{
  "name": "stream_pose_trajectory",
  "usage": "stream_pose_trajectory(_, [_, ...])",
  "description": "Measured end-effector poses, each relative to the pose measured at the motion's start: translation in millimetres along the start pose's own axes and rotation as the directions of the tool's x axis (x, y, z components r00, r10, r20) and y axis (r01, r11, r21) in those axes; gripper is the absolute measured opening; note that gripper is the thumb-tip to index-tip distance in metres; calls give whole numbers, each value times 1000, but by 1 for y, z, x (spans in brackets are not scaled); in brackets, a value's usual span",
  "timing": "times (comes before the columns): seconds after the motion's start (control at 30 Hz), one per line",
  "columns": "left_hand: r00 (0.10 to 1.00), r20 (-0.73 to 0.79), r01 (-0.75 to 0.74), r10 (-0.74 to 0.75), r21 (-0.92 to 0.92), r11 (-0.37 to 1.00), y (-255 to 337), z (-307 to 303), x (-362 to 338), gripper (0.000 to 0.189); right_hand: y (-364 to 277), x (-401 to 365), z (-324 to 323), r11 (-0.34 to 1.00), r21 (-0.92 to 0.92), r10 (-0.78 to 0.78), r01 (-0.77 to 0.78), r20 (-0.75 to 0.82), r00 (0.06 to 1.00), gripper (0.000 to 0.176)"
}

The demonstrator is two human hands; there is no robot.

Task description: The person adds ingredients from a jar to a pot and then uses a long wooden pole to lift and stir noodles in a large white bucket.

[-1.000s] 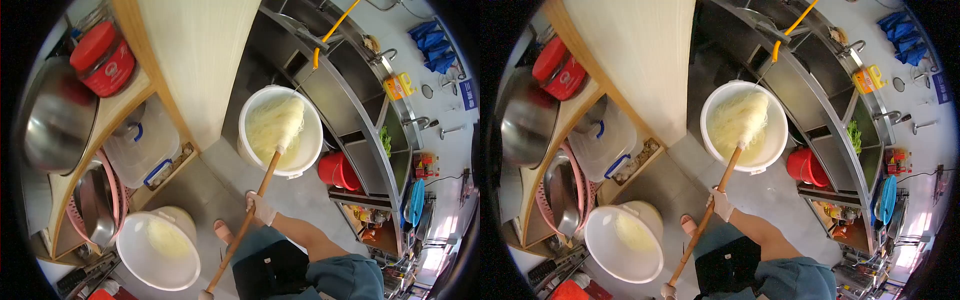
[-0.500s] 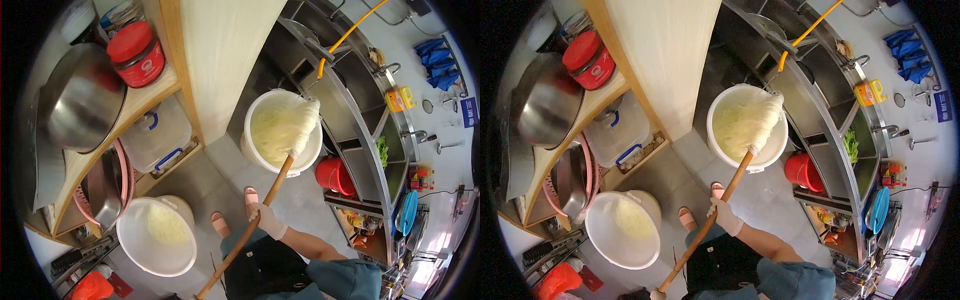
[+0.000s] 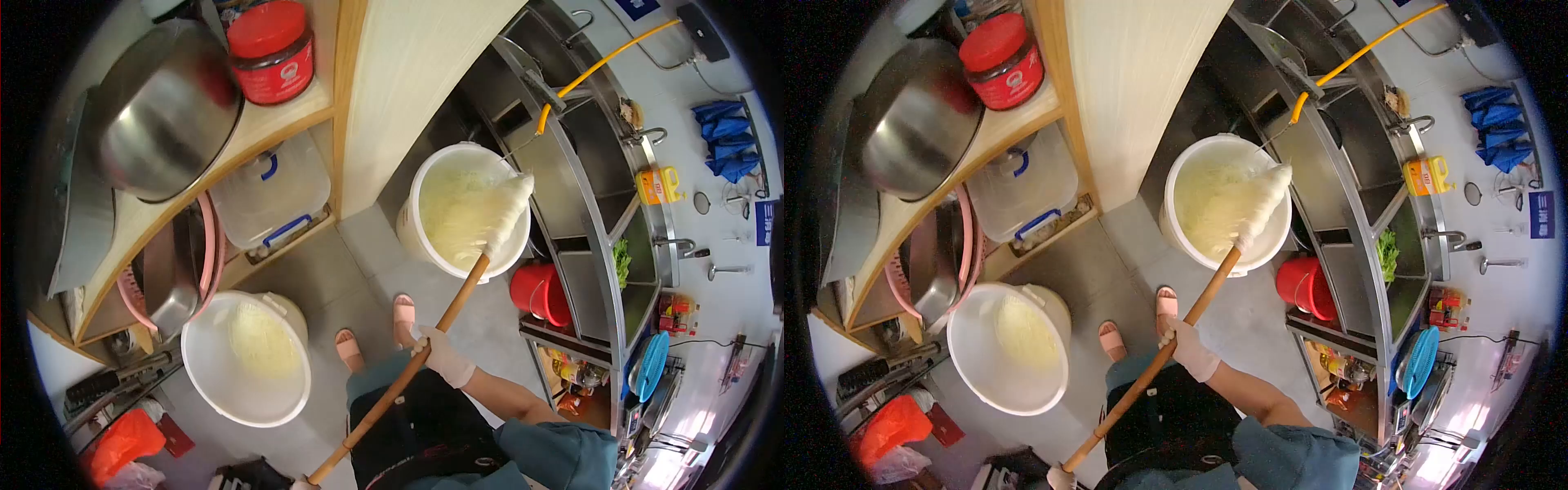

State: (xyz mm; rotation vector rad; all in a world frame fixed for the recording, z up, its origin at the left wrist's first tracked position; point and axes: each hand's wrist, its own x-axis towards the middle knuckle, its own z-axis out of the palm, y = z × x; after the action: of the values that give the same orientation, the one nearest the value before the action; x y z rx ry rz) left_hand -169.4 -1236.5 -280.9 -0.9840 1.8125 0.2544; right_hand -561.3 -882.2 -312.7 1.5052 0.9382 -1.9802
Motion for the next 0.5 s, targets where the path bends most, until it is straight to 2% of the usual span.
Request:
stream_pose_trajectory(0.03, [982, 81, 183, -173, -147, 972, -10, 14, 7, 25, -2, -8, -1, 1000, -8, 3, -3, -9, 1000, 19])
stream_pose_trajectory(0.07, [980, 89, 188, -176, -147, 971, -14, 17, 2, 25, -4, -23, 3, 1000, -10, 0, 0, 4, 1000, 18])
stream_pose_trajectory(0.1, [998, 20, 53, -51, -127, 990, -15, 18, -3, 23, -7, -31, 7, 1000, -13, -6, 7, 22, 1000, 18])
stream_pose_trajectory(0.17, [973, -117, -208, 200, -59, 976, -23, 16, -13, 22, -8, -19, -1, 996, -81, -46, 48, 24, 999, 18])
stream_pose_trajectory(0.2, [1000, -29, 11, -9, 58, 998, 14, -14, -40, 18, -5, -13, -5, 987, -138, -84, 87, 24, 996, 18])
stream_pose_trajectory(0.23, [999, -34, 14, -12, 59, 998, 10, -14, -40, 18, -2, -9, -6, 987, -135, -82, 85, 29, 996, 18])
stream_pose_trajectory(0.3, [960, -83, -251, 267, 167, 953, 6, -8, -40, 20, -2, -4, -8, 992, -107, -69, 67, -13, 998, 18])
stream_pose_trajectory(0.37, [955, -95, -262, 282, 175, 949, -11, 0, -43, 22, -4, -27, 1, 995, -90, -37, 35, -19, 999, 18])
stream_pose_trajectory(0.47, [839, -430, -359, 333, 22, 933, -29, 19, -32, 33, -10, -52, 7, 997, -63, -39, 40, 21, 999, 19])
stream_pose_trajectory(0.5, [839, -431, -357, 331, 20, 934, -32, 24, -29, 33, -10, -56, 8, 997, -55, -58, 61, 60, 997, 19])
